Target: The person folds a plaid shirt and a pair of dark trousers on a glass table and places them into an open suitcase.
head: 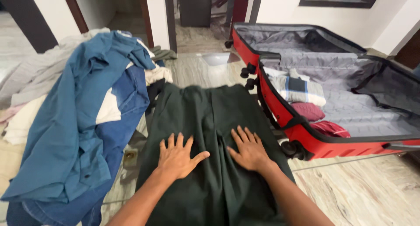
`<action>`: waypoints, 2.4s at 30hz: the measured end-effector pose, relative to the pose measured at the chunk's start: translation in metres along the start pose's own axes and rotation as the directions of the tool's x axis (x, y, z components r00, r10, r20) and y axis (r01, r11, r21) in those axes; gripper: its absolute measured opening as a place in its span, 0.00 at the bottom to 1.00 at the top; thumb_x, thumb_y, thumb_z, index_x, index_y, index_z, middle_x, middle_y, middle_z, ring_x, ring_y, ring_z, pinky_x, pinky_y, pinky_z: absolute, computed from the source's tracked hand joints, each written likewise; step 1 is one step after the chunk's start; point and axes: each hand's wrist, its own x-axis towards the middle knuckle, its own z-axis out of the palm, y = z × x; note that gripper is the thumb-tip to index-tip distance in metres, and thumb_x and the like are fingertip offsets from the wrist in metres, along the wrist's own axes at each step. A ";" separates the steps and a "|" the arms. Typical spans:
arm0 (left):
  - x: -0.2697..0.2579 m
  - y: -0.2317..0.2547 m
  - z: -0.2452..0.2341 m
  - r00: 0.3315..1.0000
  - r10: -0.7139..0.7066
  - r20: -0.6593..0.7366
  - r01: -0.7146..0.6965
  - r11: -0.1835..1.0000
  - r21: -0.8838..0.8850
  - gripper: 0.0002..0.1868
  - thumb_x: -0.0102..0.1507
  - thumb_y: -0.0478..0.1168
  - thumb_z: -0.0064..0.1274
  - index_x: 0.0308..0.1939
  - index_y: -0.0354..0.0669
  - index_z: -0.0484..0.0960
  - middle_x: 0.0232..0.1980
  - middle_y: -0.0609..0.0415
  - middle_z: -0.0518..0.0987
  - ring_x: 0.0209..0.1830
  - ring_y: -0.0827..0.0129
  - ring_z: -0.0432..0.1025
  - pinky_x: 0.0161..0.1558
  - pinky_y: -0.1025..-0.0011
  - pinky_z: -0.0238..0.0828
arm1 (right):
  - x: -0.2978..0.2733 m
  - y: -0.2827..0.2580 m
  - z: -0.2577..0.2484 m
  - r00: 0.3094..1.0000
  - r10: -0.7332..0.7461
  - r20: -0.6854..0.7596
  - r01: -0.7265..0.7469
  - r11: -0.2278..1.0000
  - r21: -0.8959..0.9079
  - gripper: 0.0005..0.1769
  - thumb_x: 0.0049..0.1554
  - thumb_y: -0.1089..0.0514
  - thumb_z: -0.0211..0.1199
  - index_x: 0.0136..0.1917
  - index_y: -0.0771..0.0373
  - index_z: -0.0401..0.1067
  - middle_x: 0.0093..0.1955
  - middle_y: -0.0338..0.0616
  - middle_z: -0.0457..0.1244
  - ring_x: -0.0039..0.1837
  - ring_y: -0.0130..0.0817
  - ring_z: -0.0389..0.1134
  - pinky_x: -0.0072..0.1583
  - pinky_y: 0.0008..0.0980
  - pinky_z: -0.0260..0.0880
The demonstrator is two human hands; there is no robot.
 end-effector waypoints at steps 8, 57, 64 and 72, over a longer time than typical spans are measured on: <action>0.113 -0.013 0.003 0.945 0.034 -0.324 -0.048 0.998 -0.034 0.42 0.66 0.73 0.33 0.59 0.38 0.77 0.64 0.41 0.76 0.71 0.46 0.64 0.69 0.48 0.58 | 0.063 -0.010 -0.051 0.975 0.173 -0.137 -0.132 0.956 0.264 0.29 0.54 0.32 0.63 0.56 0.55 0.76 0.59 0.45 0.71 0.63 0.45 0.71 0.64 0.46 0.72; 0.174 -0.033 0.031 0.987 0.015 -0.159 -0.020 0.999 -0.028 0.44 0.64 0.64 0.50 0.75 0.40 0.60 0.79 0.42 0.55 0.81 0.45 0.42 0.76 0.44 0.33 | 0.130 0.044 -0.002 0.909 0.114 -0.401 -0.025 0.975 0.220 0.17 0.55 0.47 0.66 0.54 0.58 0.77 0.57 0.44 0.66 0.64 0.47 0.64 0.64 0.45 0.65; 0.239 -0.114 0.035 0.950 0.091 -0.299 -0.050 0.988 0.144 0.23 0.66 0.54 0.50 0.61 0.47 0.77 0.65 0.50 0.73 0.69 0.52 0.61 0.68 0.49 0.51 | 0.194 0.094 0.022 0.864 0.007 -0.504 0.063 0.991 0.122 0.20 0.53 0.57 0.62 0.60 0.61 0.75 0.65 0.49 0.64 0.68 0.51 0.58 0.63 0.53 0.57; 0.230 -0.140 0.002 0.860 0.223 -0.459 -0.208 0.974 0.084 0.10 0.65 0.46 0.52 0.47 0.49 0.80 0.49 0.53 0.77 0.55 0.58 0.69 0.56 0.53 0.57 | 0.215 0.110 0.005 0.944 0.175 -0.280 -0.103 0.961 0.256 0.14 0.50 0.55 0.70 0.51 0.55 0.80 0.54 0.45 0.69 0.62 0.46 0.66 0.65 0.44 0.65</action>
